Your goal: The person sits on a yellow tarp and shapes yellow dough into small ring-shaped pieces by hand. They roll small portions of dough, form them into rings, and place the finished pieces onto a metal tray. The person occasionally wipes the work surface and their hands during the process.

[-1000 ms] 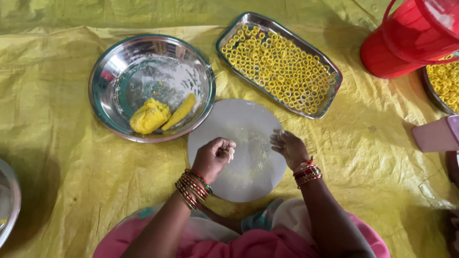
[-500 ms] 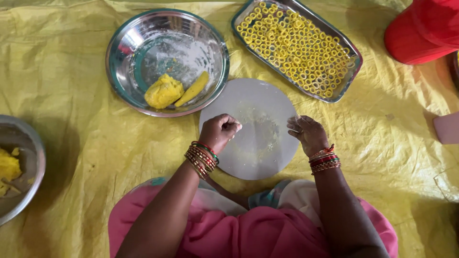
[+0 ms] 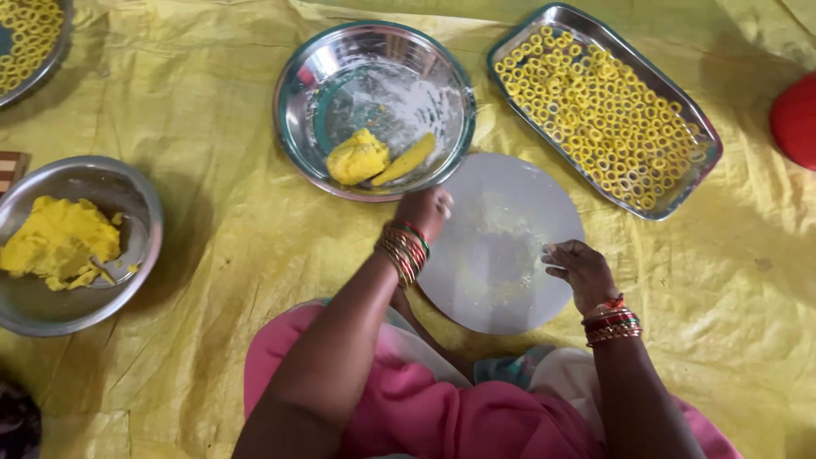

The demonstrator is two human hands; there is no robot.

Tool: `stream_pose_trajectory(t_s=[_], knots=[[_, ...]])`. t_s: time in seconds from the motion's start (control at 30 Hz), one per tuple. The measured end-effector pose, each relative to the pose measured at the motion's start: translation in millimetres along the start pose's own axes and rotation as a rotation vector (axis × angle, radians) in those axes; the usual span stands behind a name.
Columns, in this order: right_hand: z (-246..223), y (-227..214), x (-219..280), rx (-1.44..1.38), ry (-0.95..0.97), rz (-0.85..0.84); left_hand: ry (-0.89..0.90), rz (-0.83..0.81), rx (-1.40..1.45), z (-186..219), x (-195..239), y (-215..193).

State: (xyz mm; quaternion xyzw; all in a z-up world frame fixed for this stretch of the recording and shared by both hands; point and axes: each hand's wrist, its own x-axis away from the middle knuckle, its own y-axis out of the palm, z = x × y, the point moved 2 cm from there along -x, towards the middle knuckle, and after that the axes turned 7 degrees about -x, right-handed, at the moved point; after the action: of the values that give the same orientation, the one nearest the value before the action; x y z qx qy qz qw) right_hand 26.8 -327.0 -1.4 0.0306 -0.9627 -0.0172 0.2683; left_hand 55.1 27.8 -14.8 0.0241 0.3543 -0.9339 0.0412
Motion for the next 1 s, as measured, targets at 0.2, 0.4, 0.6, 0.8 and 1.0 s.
stream_pose_trajectory(t_s=[0.2, 0.4, 0.6, 0.8, 1.0], knots=[[-0.4, 1.7, 3.0, 0.035, 0.033, -0.008, -0.272, 0.191, -0.044, -73.7, -45.2, -53.8], [9.3, 5.8, -15.3, 0.086, 0.063, -0.003, -0.185, 0.373, 0.139, -78.5, -50.9, -56.1], [18.2, 3.7, -31.0, 0.124, -0.003, 0.038, -0.007, 0.160, 0.014, -41.3, -37.9, -35.6], [15.7, 11.7, -20.3, 0.178, -0.045, 0.122, -0.052, -0.004, 0.309, 3.4, -20.1, -0.5], [14.8, 21.6, -14.6, 0.255, -0.001, 0.199, -0.138, 0.018, 0.527, 16.2, -17.4, -12.7]])
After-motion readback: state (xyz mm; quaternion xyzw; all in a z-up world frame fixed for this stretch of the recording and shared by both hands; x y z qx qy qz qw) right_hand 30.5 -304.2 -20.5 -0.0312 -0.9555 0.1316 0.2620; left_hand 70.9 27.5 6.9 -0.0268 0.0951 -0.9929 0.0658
